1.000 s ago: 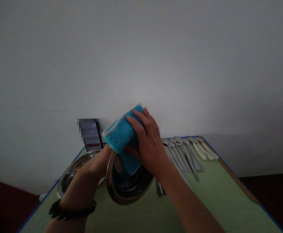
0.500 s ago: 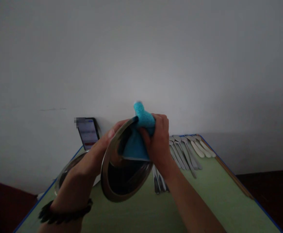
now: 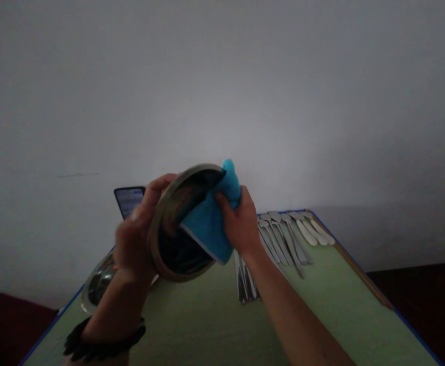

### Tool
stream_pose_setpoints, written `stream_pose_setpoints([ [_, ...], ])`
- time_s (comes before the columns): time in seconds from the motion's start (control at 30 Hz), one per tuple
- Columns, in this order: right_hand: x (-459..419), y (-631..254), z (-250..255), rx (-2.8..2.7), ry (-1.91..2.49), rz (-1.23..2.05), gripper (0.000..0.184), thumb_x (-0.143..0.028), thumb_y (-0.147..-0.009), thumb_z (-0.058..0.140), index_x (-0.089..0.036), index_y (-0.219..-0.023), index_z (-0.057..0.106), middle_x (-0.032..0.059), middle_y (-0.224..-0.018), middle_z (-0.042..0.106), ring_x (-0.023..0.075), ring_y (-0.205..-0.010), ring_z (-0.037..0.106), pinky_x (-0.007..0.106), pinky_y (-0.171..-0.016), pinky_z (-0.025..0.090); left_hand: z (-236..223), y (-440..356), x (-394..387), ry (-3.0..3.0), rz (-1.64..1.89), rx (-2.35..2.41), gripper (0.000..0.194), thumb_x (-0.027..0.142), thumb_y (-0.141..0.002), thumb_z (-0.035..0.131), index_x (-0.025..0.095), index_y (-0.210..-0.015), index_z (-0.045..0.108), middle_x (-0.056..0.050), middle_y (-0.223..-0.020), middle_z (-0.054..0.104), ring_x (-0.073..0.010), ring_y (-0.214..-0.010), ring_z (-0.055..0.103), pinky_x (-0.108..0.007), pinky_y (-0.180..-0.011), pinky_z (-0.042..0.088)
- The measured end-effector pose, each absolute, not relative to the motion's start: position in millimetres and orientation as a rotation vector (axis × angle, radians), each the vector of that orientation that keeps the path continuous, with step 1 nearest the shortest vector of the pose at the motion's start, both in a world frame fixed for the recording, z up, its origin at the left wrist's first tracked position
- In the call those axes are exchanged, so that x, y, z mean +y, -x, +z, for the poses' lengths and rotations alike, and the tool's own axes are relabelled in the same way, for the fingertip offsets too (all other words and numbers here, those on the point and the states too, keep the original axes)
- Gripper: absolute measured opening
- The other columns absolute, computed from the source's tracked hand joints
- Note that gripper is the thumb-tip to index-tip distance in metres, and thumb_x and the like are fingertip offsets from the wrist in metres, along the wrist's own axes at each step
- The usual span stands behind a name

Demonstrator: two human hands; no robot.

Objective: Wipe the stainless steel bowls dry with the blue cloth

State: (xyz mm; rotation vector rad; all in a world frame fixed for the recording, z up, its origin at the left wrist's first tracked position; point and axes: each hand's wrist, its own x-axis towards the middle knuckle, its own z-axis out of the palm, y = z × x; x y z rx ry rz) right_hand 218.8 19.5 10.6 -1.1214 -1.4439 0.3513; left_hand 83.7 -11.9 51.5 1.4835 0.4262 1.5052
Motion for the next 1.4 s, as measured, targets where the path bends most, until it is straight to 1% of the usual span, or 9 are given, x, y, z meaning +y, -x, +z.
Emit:
stream_pose_setpoints([
  [0.07, 18, -230, 21, -1.468, 1.151, 0.199, 0.021, -0.038, -0.082, 0.049, -0.019, -0.088, 0.051, 0.0016, -0.077, 0.055, 0.0169, -0.072, 0.053, 0.031, -0.064, 0.043, 55, -75, -11, -1.364, 1.378, 0.454, 0.047, 0.057, -0.075, 0.047, 0.02, -0.105, 0.055, -0.008, -0.116, 0.056, -0.0265, -0.11, 0.05, -0.037, -0.091, 0.042],
  [0.3, 2, -246, 48, -1.867, 0.936, -0.18, 0.011, -0.02, -0.078, 0.056, -0.021, -0.089, 0.054, 0.0031, -0.088, 0.056, 0.0182, -0.087, 0.052, 0.033, -0.076, 0.043, 53, -66, -16, -1.612, 1.016, 0.731, 0.037, 0.032, -0.083, 0.052, 0.025, -0.119, 0.051, -0.002, -0.102, 0.062, -0.0192, -0.092, 0.057, -0.026, -0.074, 0.05],
  [0.5, 7, -253, 47, -1.645, 0.972, -0.243, 0.017, -0.03, -0.072, 0.064, -0.021, -0.084, 0.057, 0.0005, -0.08, 0.058, 0.0166, -0.075, 0.054, 0.031, -0.068, 0.043, 58, -75, -19, -1.812, 1.145, 0.852, 0.035, 0.036, -0.085, 0.048, 0.025, -0.118, 0.054, 0.0, -0.099, 0.063, -0.0144, -0.088, 0.058, -0.021, -0.072, 0.05],
  [0.67, 16, -237, 33, -1.205, 1.104, 0.142, 0.024, -0.043, -0.076, 0.058, -0.019, -0.082, 0.057, -0.0005, -0.069, 0.057, 0.0147, -0.063, 0.052, 0.028, -0.057, 0.041, 54, -83, -14, -1.718, 1.689, 0.841, 0.033, 0.038, -0.086, 0.045, 0.025, -0.115, 0.056, -0.002, -0.105, 0.064, -0.0168, -0.088, 0.062, -0.025, -0.071, 0.052],
  [0.83, 27, -217, 8, -1.093, 0.995, 0.739, 0.038, -0.048, -0.08, 0.05, -0.02, -0.106, 0.054, 0.0055, -0.092, 0.064, 0.0179, -0.079, 0.059, 0.032, -0.068, 0.046, 48, -97, -12, -1.601, 1.954, 0.865, 0.033, 0.037, -0.087, 0.043, 0.026, -0.117, 0.052, -0.002, -0.117, 0.058, -0.0188, -0.109, 0.053, -0.032, -0.093, 0.043],
  [0.97, 28, -236, 15, -1.38, 1.091, 0.7, 0.033, -0.046, -0.077, 0.054, -0.018, -0.095, 0.059, 0.0055, -0.086, 0.066, 0.0204, -0.079, 0.06, 0.034, -0.068, 0.047, 58, -85, -15, -1.635, 1.739, 1.021, 0.033, 0.031, -0.082, 0.054, 0.027, -0.114, 0.05, 0.002, -0.105, 0.062, -0.0148, -0.098, 0.057, -0.025, -0.086, 0.045],
  [1.07, 23, -255, 31, -1.615, 1.215, 0.401, 0.025, -0.04, -0.078, 0.054, -0.017, -0.088, 0.059, 0.0057, -0.081, 0.064, 0.0212, -0.074, 0.058, 0.036, -0.068, 0.045, 67, -71, -18, -1.757, 1.349, 1.049, 0.031, 0.031, -0.081, 0.054, 0.025, -0.112, 0.051, 0.001, -0.095, 0.064, -0.0148, -0.083, 0.061, -0.024, -0.071, 0.05],
  [1.27, 10, -244, 39, -1.822, 1.143, 0.002, 0.051, -0.018, -0.08, 0.049, -0.022, -0.129, 0.035, 0.0096, -0.115, 0.053, 0.0239, -0.103, 0.051, 0.04, -0.088, 0.041, 68, -71, -21, -2.018, 1.065, 1.171, 0.035, 0.037, -0.087, 0.043, 0.023, -0.118, 0.05, -0.003, -0.1, 0.063, -0.0165, -0.085, 0.06, -0.028, -0.073, 0.049],
  [1.4, 9, -234, 34, -1.891, 1.068, -0.084, 0.037, -0.021, -0.079, 0.053, -0.019, -0.115, 0.044, 0.0108, -0.111, 0.049, 0.0235, -0.102, 0.049, 0.039, -0.087, 0.042, 69, -73, -25, -2.124, 0.936, 1.231, 0.038, 0.038, -0.087, 0.041, 0.025, -0.123, 0.049, -0.003, -0.107, 0.063, -0.017, -0.086, 0.06, -0.026, -0.068, 0.049],
])
